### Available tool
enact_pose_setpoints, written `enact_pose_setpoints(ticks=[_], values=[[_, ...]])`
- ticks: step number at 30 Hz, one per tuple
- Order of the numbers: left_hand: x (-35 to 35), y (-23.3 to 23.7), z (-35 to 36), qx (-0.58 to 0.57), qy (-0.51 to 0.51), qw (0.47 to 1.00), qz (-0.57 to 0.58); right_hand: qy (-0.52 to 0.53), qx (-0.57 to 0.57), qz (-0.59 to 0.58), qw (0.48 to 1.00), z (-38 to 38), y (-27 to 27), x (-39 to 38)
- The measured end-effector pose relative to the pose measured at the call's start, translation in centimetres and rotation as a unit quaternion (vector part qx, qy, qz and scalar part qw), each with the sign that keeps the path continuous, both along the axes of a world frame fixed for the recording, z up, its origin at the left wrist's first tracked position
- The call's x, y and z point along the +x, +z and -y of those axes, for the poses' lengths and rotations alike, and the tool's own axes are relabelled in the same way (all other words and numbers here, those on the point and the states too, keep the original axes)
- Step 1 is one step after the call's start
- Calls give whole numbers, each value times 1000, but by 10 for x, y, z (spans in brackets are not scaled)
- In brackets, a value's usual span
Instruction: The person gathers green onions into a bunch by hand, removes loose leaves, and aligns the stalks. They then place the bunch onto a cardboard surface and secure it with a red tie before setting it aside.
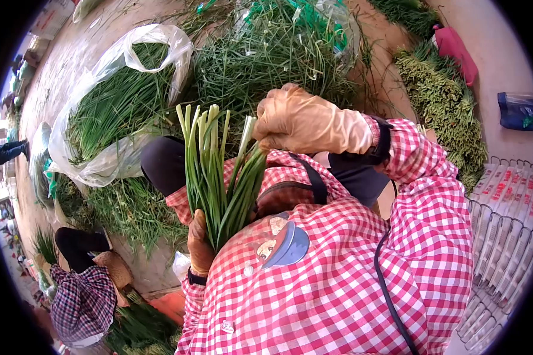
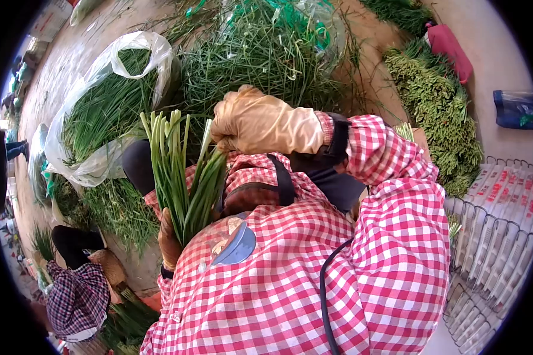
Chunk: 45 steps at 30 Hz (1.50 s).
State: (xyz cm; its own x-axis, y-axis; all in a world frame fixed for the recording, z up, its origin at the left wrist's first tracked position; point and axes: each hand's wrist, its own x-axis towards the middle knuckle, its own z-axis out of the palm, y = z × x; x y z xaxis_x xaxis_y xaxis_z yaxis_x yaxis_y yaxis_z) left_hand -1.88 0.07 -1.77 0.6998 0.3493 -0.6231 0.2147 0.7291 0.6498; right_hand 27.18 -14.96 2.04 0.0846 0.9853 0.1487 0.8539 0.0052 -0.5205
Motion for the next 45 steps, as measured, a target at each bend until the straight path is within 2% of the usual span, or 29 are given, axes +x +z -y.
enact_pose_setpoints(ticks=[3, 6, 8, 10, 11, 12, 14, 15, 16, 17, 18, 19, 21, 22, 25, 26, 27, 30, 32, 33, 34, 36, 37, 38, 39, 40, 42, 43, 45], values=[[-2, -9, -1, 11, 12, 1000, -4, -4, 17, -183, 983, 6, 0, 7], [12, 0, 2, -57, 4, 998, 42, -64, 53, -69, 994, 14, 33, 9], [26, 10, 9, -94, -10, 991, 95, -159, 130, -52, 977, 24, 57, 27], [34, 18, 12, -124, -24, 981, 145, -369, 209, -74, 903, 43, 59, 71], [35, 21, 11, -137, -32, 975, 171, -460, 256, 90, 846, 46, 69, 86], [28, 14, 4, -122, -58, 979, 152, -534, 293, 250, 753, 47, 78, 99], [28, 18, 7, -108, -41, 986, 117, -531, 226, 498, 647, 44, 61, 122], [30, 18, 7, -106, -40, 987, 112, -516, 186, 609, 573, 44, 44, 137], [31, 18, 7, -105, -41, 987, 111, -456, 97, 474, 747, 26, 33, 121], [32, 17, 7, -105, -42, 987, 111, -410, 1, 216, 886, 7, 22, 105], [34, 18, 7, -102, -45, 987, 115, -411, -95, 6, 906, -11, 11, 89], [35, 17, 7, -103, -49, 987, 116, -258, -127, -113, 951, -22, -6, 73], [37, 15, 5, -104, -54, 986, 118, -42, -125, -281, 951, -54, -38, 54], [36, 15, 5, -101, -55, 986, 119, 71, -121, -356, 924, -63, -35, 47], [35, 14, 3, -97, -55, 987, 113, 14, -210, -367, 906, -59, -1, 46], [35, 12, 2, -99, -52, 988, 109, -27, -110, -436, 893, -47, 8, 46], [34, 11, 2, -98, -51, 988, 110, -76, 2, -418, 905, -30, 23, 51], [34, 10, 2, -104, -46, 987, 111, 145, 225, -333, 904, 29, 53, 111], [35, 9, 2, -106, -47, 987, 114, 21, 50, -531, 846, 32, 67, 124], [36, 9, 2, -106, -51, 986, 115, -194, -1, -306, 932, 31, 64, 117], [37, 8, 2, -105, -54, 986, 116, -389, -51, -48, 919, 21, 65, 107], [38, 8, 2, -104, -60, 986, 116, -347, -209, 95, 909, 0, 38, 84], [38, 7, 3, -107, -58, 986, 118, -223, -187, -41, 956, -6, 35, 66], [38, 7, 3, -106, -57, 986, 118, -98, -196, -167, 961, -11, 42, 50], [38, 6, 3, -105, -57, 986, 116, -65, -216, -203, 953, -21, 36, 36], [38, 6, 2, -104, -58, 986, 114, -86, -229, -206, 948, -27, 31, 22], [34, 4, -1, -95, -60, 988, 107, -24, -101, -123, 987, -27, 3, 12], [31, 3, -3, -90, -58, 989, 102, 20, -12, -21, 999, -26, 4, 9], [22, 0, -6, -84, -56, 991, 89, 43, 26, 18, 999, -16, 20, 3]])
